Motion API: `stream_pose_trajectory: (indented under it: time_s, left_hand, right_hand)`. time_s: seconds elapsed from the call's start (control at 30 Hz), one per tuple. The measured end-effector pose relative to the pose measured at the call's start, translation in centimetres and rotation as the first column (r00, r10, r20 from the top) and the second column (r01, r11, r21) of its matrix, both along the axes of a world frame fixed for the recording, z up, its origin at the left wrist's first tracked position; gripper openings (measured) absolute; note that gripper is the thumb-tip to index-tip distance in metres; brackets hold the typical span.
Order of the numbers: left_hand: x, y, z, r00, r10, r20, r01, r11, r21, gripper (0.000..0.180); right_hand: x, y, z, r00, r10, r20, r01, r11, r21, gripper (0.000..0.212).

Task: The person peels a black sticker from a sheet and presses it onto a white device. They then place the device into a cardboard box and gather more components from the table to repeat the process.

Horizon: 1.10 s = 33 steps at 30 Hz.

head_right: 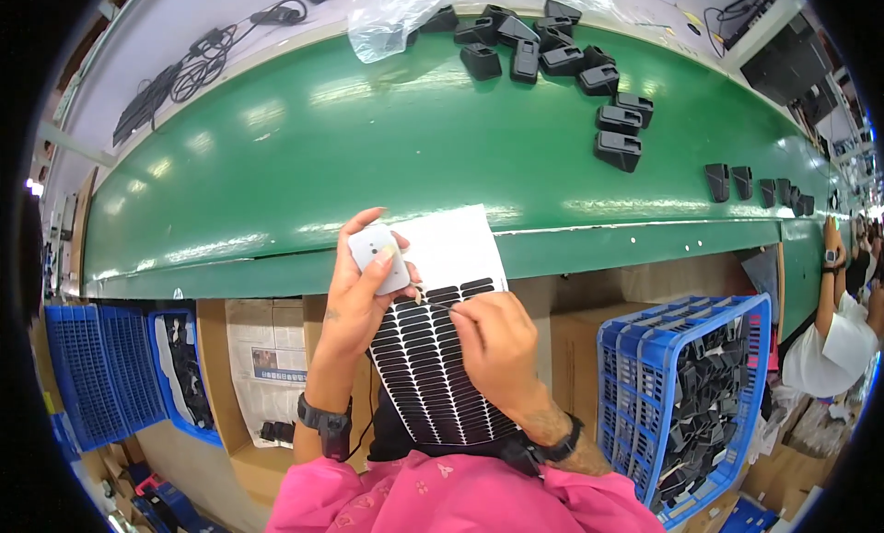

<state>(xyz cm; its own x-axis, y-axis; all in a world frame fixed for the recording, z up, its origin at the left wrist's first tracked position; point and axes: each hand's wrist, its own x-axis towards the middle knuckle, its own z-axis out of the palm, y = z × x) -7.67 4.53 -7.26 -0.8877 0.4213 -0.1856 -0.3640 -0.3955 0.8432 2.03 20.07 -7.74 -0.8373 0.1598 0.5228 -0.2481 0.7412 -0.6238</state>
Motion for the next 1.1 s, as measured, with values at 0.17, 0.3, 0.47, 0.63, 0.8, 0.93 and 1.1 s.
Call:
stream_pose_trajectory:
  time_s: [0.17,0.3,0.47,0.63,0.8,0.93,1.1]
  left_hand:
    - [1.1,0.1,1.9,0.992,-0.099,-0.075,0.095,0.994,-0.059,0.052]
    - [4.8,-0.2,7.2,0.967,-0.236,-0.096,0.215,0.959,-0.184,0.046]
    - [6.7,-1.1,7.6,0.890,-0.373,-0.262,0.294,0.909,-0.295,0.041]
    - [7.3,-0.6,7.3,0.891,-0.336,-0.306,0.224,0.911,-0.346,0.041]
    - [7.2,-0.5,6.7,0.845,-0.359,-0.396,0.200,0.899,-0.389,0.041]
    - [7.4,-0.6,6.9,0.850,-0.365,-0.379,0.202,0.892,-0.404,0.041]
    - [7.5,-0.6,7.1,0.859,-0.366,-0.358,0.203,0.885,-0.418,0.040]
  right_hand:
    - [0.6,1.6,5.1,0.925,0.282,0.256,0.010,0.654,-0.756,0.007]
    - [0.6,1.3,8.3,0.903,0.370,0.218,-0.026,0.555,-0.831,0.009]
    - [1.5,0.8,9.6,0.872,0.445,0.202,-0.095,0.560,-0.823,0.011]
    - [1.7,0.6,9.5,0.881,0.414,0.230,-0.085,0.616,-0.783,0.010]
    - [1.9,0.8,9.2,0.883,0.410,0.229,-0.093,0.631,-0.770,0.011]
    - [1.9,0.8,9.2,0.879,0.416,0.235,-0.094,0.633,-0.769,0.011]
    - [1.9,0.9,9.0,0.873,0.429,0.233,-0.095,0.618,-0.781,0.010]
